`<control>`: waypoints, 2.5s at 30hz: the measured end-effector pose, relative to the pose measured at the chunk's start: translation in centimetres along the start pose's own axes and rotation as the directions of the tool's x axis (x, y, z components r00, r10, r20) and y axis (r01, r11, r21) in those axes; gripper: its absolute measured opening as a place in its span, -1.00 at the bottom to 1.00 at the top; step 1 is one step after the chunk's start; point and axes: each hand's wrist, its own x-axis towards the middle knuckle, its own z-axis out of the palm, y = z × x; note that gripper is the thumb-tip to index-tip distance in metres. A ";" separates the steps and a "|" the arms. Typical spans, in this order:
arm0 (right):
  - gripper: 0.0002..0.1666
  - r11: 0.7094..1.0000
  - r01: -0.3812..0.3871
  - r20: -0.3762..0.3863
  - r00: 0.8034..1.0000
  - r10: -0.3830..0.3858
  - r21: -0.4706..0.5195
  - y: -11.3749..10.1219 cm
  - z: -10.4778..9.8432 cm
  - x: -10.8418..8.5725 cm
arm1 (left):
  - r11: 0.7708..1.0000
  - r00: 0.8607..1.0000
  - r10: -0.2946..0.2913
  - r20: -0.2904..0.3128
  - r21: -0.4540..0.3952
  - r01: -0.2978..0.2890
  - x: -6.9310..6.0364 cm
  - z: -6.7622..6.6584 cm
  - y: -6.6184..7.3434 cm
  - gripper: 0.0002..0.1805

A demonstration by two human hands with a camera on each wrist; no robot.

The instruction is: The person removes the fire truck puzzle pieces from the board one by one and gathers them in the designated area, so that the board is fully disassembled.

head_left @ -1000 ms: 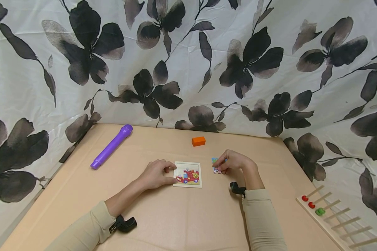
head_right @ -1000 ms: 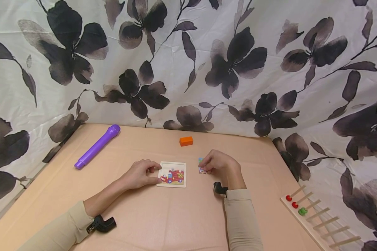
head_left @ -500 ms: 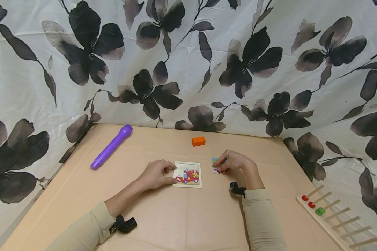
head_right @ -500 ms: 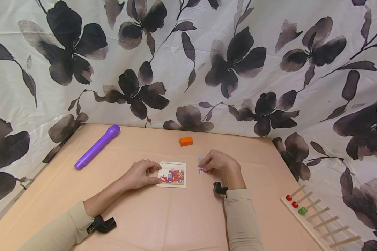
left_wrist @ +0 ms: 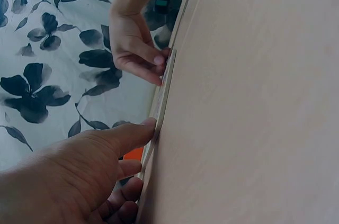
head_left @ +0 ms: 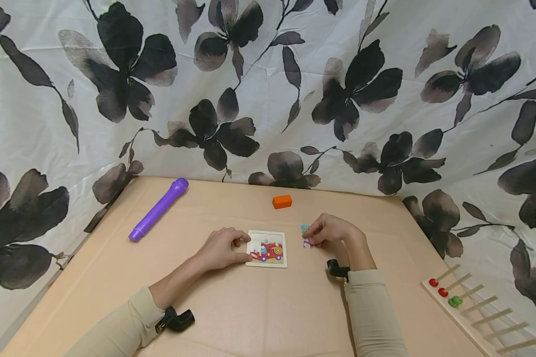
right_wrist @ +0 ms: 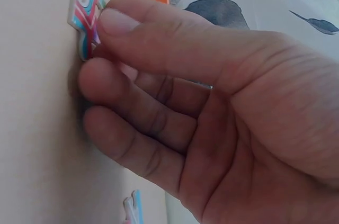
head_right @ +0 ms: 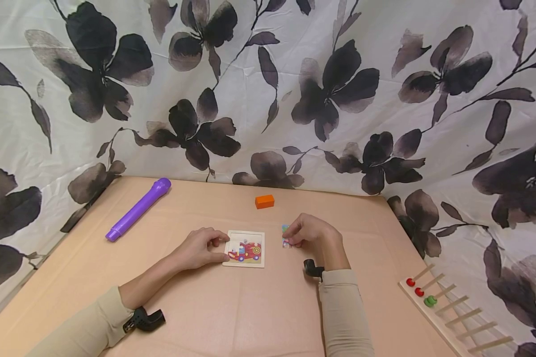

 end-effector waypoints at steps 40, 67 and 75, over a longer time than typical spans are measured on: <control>-0.64 0.937 0.272 -0.193 0.929 -0.315 -0.218 -4.6 3.0 2.7 | 1.000 1.000 0.001 0.004 0.011 -0.001 0.1 0.2 -0.2 -0.49; -0.65 0.944 0.282 -0.110 0.947 -0.302 -0.170 -6.6 6.0 3.9 | 1.000 1.000 0.009 0.004 -0.002 -0.009 0.0 0.0 -0.3 -0.50; -0.67 0.936 0.284 -0.059 0.952 -0.302 -0.209 -6.8 6.6 4.2 | 1.000 1.000 0.018 0.001 0.012 -0.018 -0.1 0.0 -0.3 -0.51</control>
